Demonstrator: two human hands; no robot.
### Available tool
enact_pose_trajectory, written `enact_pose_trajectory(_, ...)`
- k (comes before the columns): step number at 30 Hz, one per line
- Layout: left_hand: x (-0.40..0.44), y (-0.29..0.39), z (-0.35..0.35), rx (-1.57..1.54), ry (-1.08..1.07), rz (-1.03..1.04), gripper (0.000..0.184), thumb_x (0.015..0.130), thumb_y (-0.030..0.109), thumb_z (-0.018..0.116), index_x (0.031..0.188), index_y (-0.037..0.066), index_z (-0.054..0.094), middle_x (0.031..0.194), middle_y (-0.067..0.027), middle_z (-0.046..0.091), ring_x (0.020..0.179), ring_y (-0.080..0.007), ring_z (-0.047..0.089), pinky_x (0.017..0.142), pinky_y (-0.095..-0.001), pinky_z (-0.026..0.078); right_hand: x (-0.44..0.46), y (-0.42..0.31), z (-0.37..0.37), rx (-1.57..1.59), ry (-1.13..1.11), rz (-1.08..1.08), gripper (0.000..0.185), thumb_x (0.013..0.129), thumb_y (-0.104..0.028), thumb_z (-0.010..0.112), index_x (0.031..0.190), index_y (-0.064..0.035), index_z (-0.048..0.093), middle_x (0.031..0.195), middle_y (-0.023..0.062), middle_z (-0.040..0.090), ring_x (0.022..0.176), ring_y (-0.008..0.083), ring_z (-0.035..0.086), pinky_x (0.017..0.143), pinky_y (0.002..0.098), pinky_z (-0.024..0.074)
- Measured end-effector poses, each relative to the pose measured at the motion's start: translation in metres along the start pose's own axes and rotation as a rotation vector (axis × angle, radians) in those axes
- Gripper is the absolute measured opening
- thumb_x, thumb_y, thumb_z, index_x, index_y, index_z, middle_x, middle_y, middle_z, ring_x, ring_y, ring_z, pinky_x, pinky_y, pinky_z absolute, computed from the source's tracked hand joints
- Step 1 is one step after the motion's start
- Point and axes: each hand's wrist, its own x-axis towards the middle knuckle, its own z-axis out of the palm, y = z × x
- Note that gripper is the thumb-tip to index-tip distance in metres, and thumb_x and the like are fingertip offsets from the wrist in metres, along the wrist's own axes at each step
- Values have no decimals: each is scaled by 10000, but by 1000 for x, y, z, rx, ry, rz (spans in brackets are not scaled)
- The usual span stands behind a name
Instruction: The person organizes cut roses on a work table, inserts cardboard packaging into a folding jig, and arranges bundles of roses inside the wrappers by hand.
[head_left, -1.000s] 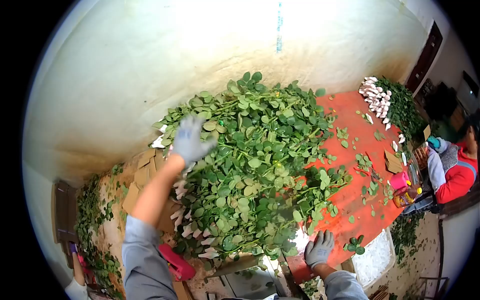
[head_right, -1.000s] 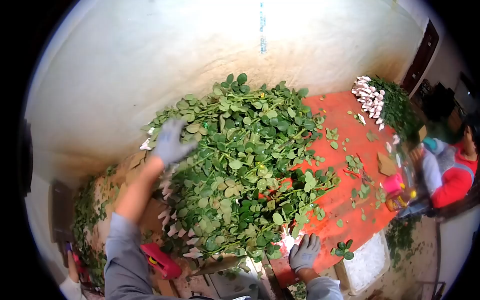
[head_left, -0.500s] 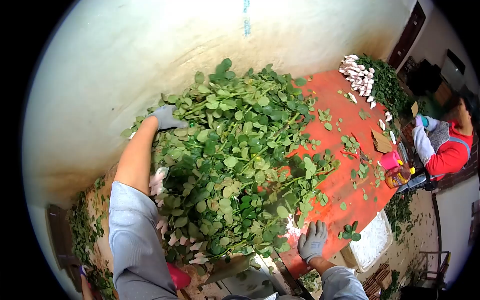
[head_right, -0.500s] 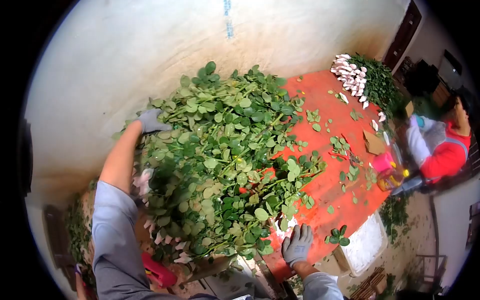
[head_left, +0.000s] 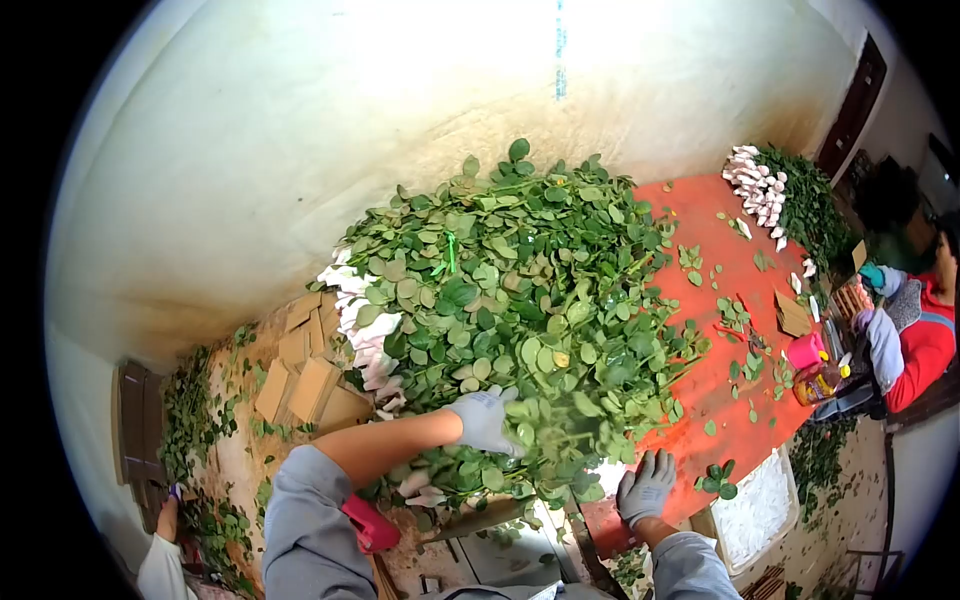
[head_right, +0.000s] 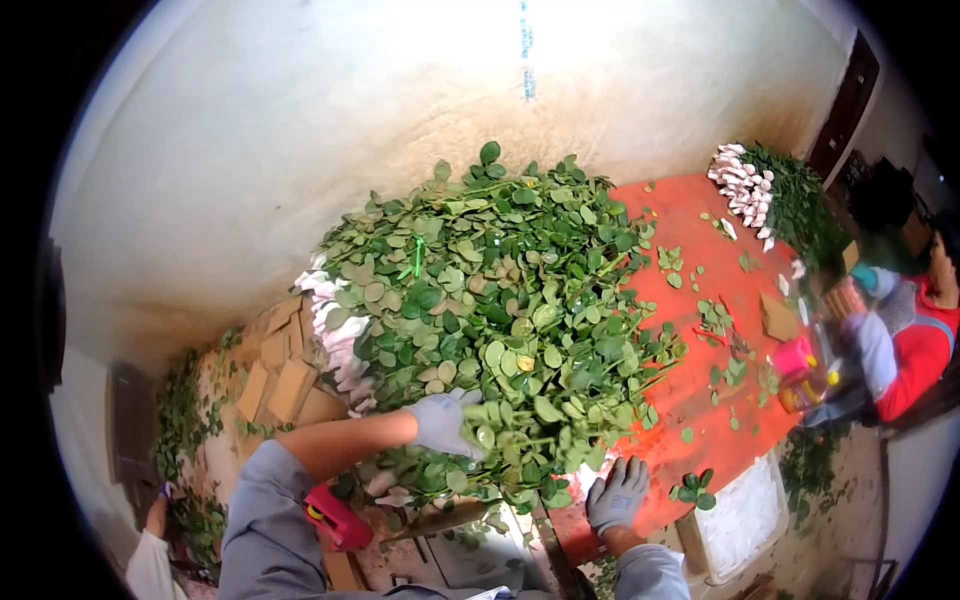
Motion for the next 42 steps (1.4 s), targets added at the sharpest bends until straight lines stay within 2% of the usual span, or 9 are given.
enact_pose_trajectory(3,-16,11,-54,-30,-70,-9,977,793,699,700,1471,31,480,1401,-254,577,1260,-428,587,1099,-434,451,-1,-1,-1,12,-4,10,640,897,-286,587,1426,34,426,1503,313,367,1414,529,294,1170,630,221)
enact_pose_trajectory(6,-12,-22,-100,-201,416,-64,717,814,536,750,1307,32,614,1269,-259,636,1166,-399,635,1003,-452,511,-2,0,4,21,7,17,638,900,-290,583,1430,29,426,1504,313,369,1415,529,294,1171,628,221)
enact_pose_trajectory(9,24,-94,-100,257,708,-270,992,777,494,781,1480,-66,359,1376,-253,486,1308,-383,469,1079,-490,419,-2,1,3,16,6,15,637,903,-292,581,1434,24,426,1508,313,367,1415,530,294,1172,627,222)
enact_pose_trajectory(11,32,-110,-102,519,567,-485,1101,698,568,796,1504,-40,355,1481,-253,408,1389,-387,394,1124,-496,364,-2,2,1,4,-10,31,637,903,-293,580,1436,21,427,1511,313,365,1416,530,293,1172,627,222)
enact_pose_trajectory(16,58,-146,-128,320,377,-662,1091,680,505,806,1517,-23,347,1518,-271,397,1410,-381,407,1161,-466,351,-4,6,6,18,-19,32,646,898,-291,586,1439,18,416,1504,314,365,1417,536,292,1165,641,227)
enact_pose_trajectory(20,63,-159,-149,159,474,-702,1053,674,425,813,1522,9,349,1474,-258,490,1349,-381,515,1133,-453,409,-2,4,4,22,-8,22,640,896,-294,589,1432,13,420,1499,306,367,1413,536,294,1166,643,225)
enact_pose_trajectory(28,40,-130,-159,281,410,-487,757,713,319,742,1362,5,512,1233,-260,664,1164,-387,643,1008,-428,514,-1,4,5,44,53,17,603,882,-278,599,1393,3,447,1478,289,380,1391,529,318,1155,641,246)
enact_pose_trajectory(35,-30,-75,-146,214,461,-263,811,713,282,722,1403,-59,466,1237,-309,638,1148,-428,628,977,-448,513,-4,5,7,37,77,6,588,886,-282,592,1383,7,469,1468,281,388,1383,522,327,1153,638,249)
enact_pose_trajectory(42,-137,-10,-173,204,763,-198,630,726,293,824,1216,-22,585,1077,-249,661,996,-422,653,869,-473,526,-5,7,10,60,55,23,608,905,-308,586,1410,6,462,1502,286,375,1416,518,305,1162,642,233)
